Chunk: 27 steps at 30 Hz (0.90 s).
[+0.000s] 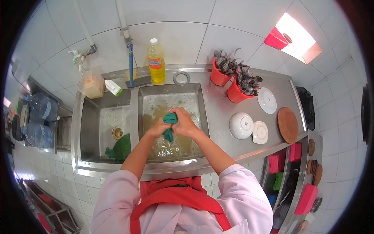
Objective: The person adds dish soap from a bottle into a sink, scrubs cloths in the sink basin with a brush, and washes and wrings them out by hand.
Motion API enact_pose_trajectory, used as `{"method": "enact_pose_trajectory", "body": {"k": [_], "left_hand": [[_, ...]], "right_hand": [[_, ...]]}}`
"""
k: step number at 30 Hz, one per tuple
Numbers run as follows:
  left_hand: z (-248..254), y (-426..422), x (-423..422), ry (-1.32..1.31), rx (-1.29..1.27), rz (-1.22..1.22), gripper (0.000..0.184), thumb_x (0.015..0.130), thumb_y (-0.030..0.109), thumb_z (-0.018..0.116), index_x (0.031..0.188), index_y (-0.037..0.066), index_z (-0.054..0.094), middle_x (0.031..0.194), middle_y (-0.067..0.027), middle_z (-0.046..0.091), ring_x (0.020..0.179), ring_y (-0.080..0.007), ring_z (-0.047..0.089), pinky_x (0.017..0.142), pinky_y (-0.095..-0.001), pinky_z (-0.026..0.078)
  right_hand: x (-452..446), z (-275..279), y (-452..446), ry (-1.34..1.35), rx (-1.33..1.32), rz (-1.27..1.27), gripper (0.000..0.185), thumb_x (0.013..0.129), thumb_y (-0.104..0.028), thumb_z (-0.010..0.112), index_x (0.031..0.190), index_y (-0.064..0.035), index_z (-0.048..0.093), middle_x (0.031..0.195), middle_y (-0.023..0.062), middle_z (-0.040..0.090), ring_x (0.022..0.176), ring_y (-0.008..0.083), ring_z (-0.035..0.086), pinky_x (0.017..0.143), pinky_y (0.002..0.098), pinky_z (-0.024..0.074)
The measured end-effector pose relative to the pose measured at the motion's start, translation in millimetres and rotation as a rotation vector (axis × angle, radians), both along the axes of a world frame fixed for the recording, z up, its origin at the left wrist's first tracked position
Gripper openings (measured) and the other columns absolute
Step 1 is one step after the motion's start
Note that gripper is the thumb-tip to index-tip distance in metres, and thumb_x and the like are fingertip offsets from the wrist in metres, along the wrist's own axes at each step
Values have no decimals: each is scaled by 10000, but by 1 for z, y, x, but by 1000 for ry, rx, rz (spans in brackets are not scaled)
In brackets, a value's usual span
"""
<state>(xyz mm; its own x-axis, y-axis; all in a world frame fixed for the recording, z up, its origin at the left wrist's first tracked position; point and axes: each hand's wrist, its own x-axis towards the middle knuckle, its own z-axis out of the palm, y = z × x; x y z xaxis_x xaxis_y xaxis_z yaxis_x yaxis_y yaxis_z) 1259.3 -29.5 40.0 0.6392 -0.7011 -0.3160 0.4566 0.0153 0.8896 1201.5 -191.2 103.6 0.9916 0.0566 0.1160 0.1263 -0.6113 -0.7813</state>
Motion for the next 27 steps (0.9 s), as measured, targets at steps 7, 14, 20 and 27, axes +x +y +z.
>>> {"method": "enact_pose_trajectory", "body": {"k": [7, 14, 20, 27], "left_hand": [[-5, 9, 6, 365, 107, -587, 147, 797, 137, 667, 772, 55, 548, 643, -54, 536, 488, -160, 531, 465, -312, 457], [-49, -17, 12, 145, 282, -699, 146, 768, 145, 692, 766, 30, 602, 660, -49, 554, 489, -176, 536, 479, -335, 466], [-83, -26, 12, -1107, 410, -479, 250, 698, 241, 671, 854, 46, 674, 791, -152, 681, 622, -322, 640, 597, -413, 516], [-15, -30, 2, -1474, 921, -848, 188, 723, 201, 655, 887, 116, 692, 816, -143, 701, 759, -313, 690, 664, -429, 544]], "right_hand": [[-5, -19, -16, -584, -641, 446, 438, 727, -95, 661, 1141, -90, 517, 1187, 146, 522, 1201, 331, 459, 966, 437, 407], [12, -63, -16, -55, -707, 531, 240, 778, -161, 620, 982, -42, 576, 1004, 171, 644, 898, 322, 667, 702, 427, 541], [4, -76, -9, 204, -682, 344, 190, 762, -216, 615, 820, -42, 664, 837, 204, 683, 801, 324, 690, 685, 430, 547], [-29, -154, 17, 972, 844, -214, 147, 742, -197, 554, 631, -109, 517, 547, 68, 517, 474, 188, 512, 435, 313, 387]]}}
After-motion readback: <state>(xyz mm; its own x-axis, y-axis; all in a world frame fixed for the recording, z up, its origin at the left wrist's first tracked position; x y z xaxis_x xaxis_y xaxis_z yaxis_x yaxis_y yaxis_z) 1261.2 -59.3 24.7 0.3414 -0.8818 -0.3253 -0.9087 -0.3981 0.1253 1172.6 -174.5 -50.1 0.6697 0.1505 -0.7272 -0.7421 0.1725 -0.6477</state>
